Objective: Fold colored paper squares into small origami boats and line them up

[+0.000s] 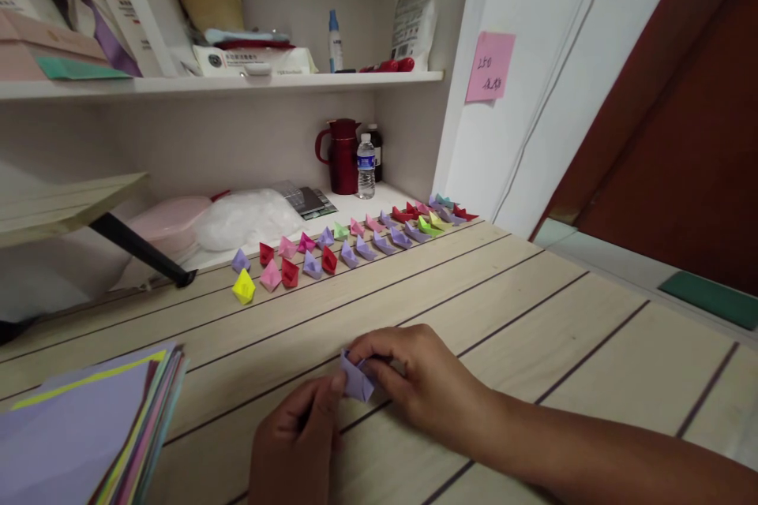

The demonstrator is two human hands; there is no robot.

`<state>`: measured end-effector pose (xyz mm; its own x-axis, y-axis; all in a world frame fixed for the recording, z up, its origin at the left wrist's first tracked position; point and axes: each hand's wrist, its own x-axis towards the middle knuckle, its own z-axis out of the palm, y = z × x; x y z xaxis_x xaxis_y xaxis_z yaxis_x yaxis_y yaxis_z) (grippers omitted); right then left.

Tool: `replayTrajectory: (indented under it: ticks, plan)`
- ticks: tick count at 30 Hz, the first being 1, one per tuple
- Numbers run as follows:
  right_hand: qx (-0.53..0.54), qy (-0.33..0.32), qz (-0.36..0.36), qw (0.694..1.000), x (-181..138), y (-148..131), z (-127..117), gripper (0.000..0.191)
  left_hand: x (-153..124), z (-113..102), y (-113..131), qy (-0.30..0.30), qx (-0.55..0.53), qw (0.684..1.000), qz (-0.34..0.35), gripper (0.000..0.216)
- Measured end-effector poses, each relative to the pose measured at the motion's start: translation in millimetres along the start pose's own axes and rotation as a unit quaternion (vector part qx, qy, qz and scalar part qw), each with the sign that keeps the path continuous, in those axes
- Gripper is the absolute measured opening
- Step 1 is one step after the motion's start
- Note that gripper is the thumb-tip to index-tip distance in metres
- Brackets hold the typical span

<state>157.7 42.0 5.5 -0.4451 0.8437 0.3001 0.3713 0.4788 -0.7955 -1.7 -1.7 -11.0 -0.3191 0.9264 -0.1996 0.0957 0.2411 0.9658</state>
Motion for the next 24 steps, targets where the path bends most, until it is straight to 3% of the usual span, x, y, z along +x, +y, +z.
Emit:
replayTrajectory:
  ticks: [7, 10, 15, 18, 21, 24]
  plan:
    - [-0.015, 0.002, -0.046, 0.999, 1.6, 1.4, -3.1, 0.022, 3.7, -2.1, -3.2, -0.016, 0.002, 1.0, 0.009, 0.045]
    - [-0.088, 0.039, -0.079, 0.992, 0.7, 2.2, -5.5, 0.022, 8.0, -6.0, -5.3, -0.031, 0.03, 0.998, 0.035, 0.045]
    - [-0.295, 0.086, -0.142, 0.941, 1.9, 3.9, -9.0, 0.014, 14.5, -7.0, -11.7, 0.036, 0.075, 0.978, 0.189, 0.057]
    - [-0.342, 0.091, -0.185, 0.917, 3.9, 4.2, -8.3, 0.012, 12.0, 0.3, -17.9, 0.065, 0.112, 0.946, 0.298, 0.038]
    - [-0.325, 0.071, -0.194, 0.923, 4.2, 3.4, -6.8, 0.008, 8.8, 7.1, -24.8, 0.047, 0.143, 0.928, 0.34, 0.028]
    - [-0.259, 0.03, -0.17, 0.95, 2.4, 4.0, -4.8, 0.005, 10.1, 7.5, -30.2, 0.028, 0.155, 0.927, 0.341, 0.024]
